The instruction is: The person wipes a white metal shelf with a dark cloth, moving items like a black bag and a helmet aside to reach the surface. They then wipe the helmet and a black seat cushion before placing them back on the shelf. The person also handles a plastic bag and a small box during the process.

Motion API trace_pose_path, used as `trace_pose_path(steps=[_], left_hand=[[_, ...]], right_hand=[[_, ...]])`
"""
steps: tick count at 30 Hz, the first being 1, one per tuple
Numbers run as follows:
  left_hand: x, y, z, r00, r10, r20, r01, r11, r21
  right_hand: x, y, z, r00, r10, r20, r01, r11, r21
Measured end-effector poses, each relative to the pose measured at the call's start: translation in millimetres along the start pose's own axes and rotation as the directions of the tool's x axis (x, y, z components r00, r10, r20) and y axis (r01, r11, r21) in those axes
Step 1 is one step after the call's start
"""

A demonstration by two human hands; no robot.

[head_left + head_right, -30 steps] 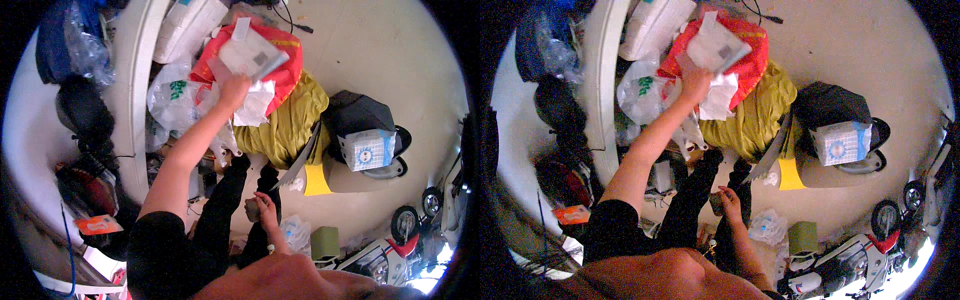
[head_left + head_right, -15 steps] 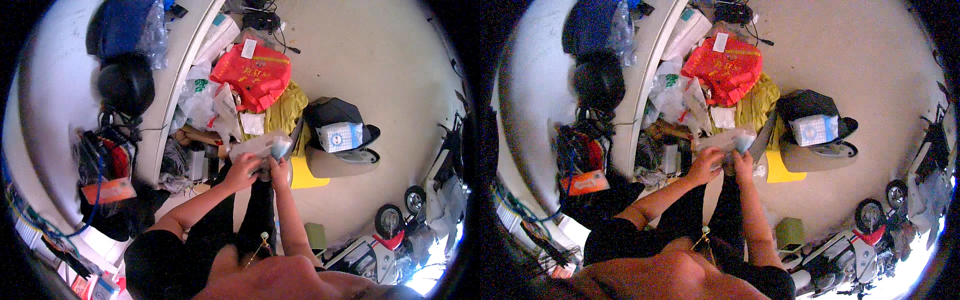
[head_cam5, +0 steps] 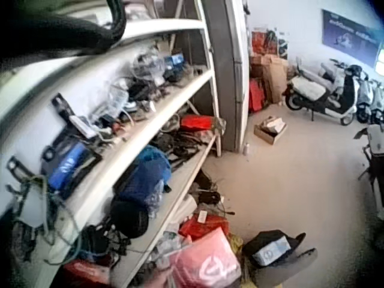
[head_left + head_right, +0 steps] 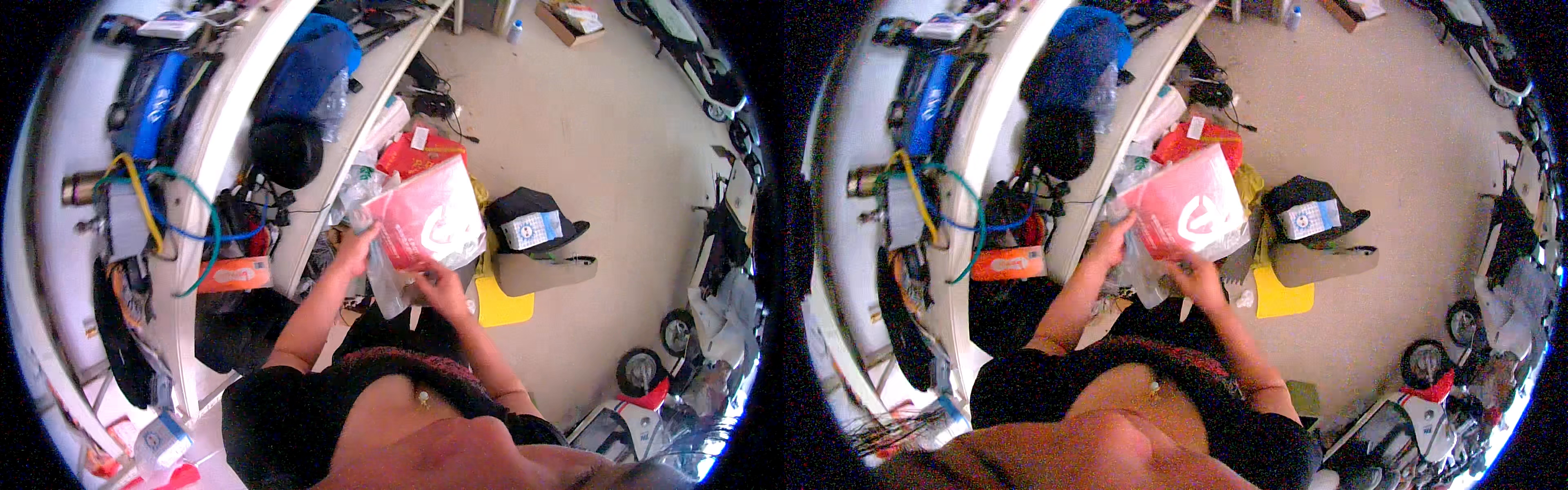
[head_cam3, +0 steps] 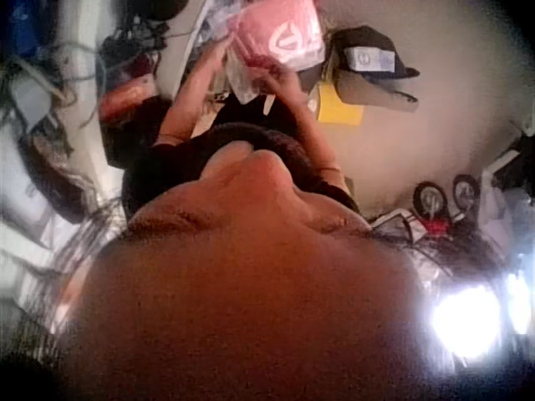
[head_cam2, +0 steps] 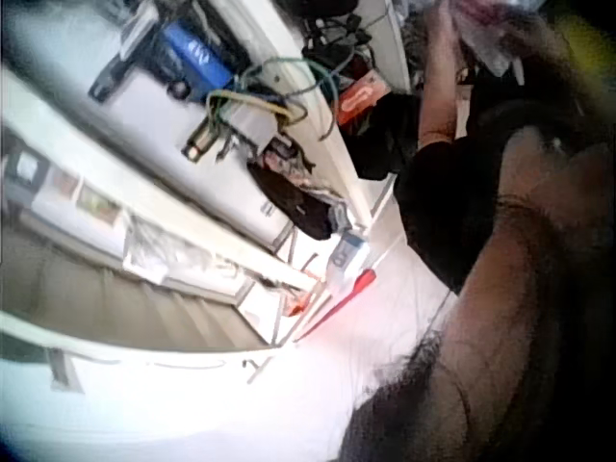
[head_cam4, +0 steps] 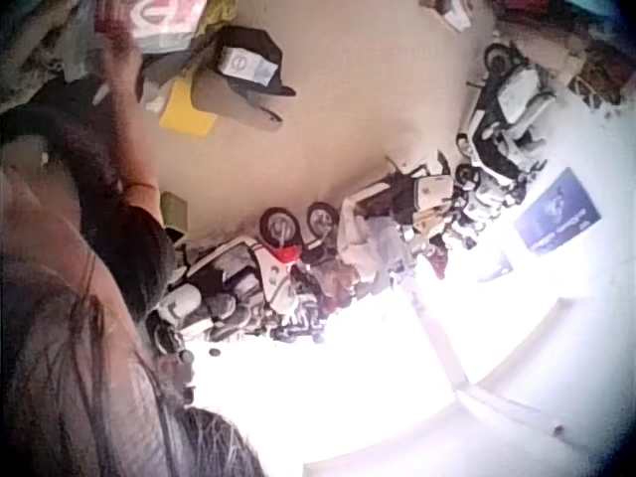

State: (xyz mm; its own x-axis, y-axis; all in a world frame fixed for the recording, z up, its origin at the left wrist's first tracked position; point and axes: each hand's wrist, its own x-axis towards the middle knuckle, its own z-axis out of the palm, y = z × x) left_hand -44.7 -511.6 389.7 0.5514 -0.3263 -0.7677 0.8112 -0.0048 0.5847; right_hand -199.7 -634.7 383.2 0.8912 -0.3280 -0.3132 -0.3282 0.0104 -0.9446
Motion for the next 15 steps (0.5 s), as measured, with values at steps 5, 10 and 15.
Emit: trace_pose_path(steps=[5, 10, 15], left_hand=[[-65.8, 56.7, -4.6, 0.966, 0.189, 0.176, -0.156, 0.97, -0.184], [-101.5, 66.8, -6.4, 0.929, 0.33, 0.168, -0.297, 0.935, -0.191], [-146.7, 71.8, -60.1, 0.736, 0.417, 0.533, -0.528, 0.846, 0.068]], right_hand=[[-10.7, 1.9, -49.3, 0.962, 0.182, -0.204, -0.092, 0.918, 0.386], [5.4, -39.0, -34.3, 0.931, 0.362, 0.041, -0.249, 0.55, 0.797], [29.8, -75.7, -35.8, 0.997, 0.075, -0.023, -0.042, 0.754, 0.655]])
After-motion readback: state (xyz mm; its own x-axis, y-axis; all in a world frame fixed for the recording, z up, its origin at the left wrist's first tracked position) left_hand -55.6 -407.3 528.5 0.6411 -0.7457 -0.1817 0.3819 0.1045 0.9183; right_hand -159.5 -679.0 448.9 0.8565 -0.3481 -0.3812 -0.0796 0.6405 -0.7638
